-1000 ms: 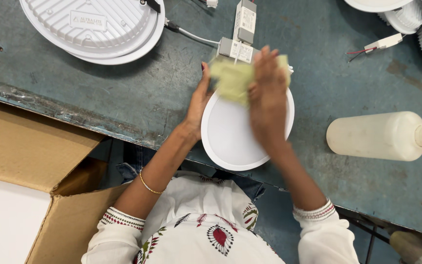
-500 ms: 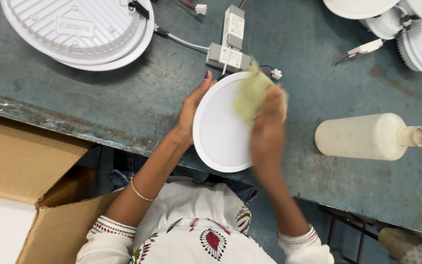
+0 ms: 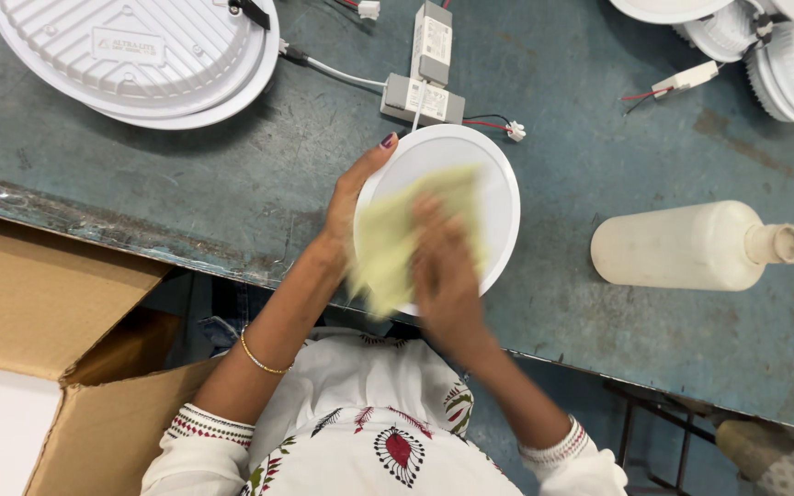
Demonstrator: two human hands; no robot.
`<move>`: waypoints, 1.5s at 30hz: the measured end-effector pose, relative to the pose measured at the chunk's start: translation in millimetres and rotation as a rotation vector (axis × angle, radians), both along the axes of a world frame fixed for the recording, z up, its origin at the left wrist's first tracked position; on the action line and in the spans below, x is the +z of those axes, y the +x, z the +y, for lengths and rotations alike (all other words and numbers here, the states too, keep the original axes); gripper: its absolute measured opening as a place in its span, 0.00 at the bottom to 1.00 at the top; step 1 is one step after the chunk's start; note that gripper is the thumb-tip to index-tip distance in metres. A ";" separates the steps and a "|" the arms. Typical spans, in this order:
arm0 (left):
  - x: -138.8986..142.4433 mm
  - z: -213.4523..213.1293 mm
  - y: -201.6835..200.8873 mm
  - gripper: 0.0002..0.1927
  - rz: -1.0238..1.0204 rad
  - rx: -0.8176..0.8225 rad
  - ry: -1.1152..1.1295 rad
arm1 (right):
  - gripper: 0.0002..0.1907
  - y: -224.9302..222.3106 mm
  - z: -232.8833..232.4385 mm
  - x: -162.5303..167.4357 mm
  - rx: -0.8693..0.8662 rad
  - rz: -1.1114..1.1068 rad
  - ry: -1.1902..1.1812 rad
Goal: The person wipes the white face of round LED panel lights one at a time with a green cloth, sets each wiped panel aside on the workbench, and at one point wipes a white box lid before continuing to wipe more panels.
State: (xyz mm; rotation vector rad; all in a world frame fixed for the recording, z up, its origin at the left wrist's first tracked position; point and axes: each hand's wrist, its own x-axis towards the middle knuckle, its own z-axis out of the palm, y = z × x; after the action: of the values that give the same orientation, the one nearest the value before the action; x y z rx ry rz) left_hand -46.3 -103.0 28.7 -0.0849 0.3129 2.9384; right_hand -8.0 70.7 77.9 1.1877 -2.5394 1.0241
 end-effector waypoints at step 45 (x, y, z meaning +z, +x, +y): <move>-7.1 2.4 -1.7 0.19 -0.135 0.155 -0.268 | 0.28 41.3 76.9 -30.5 -0.251 -0.079 0.360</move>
State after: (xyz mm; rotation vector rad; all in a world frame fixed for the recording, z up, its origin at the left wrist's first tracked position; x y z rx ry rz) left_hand -48.0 -100.6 21.6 -0.3570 0.7069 3.0028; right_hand 33.2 147.7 47.4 0.8779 -2.9275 0.5859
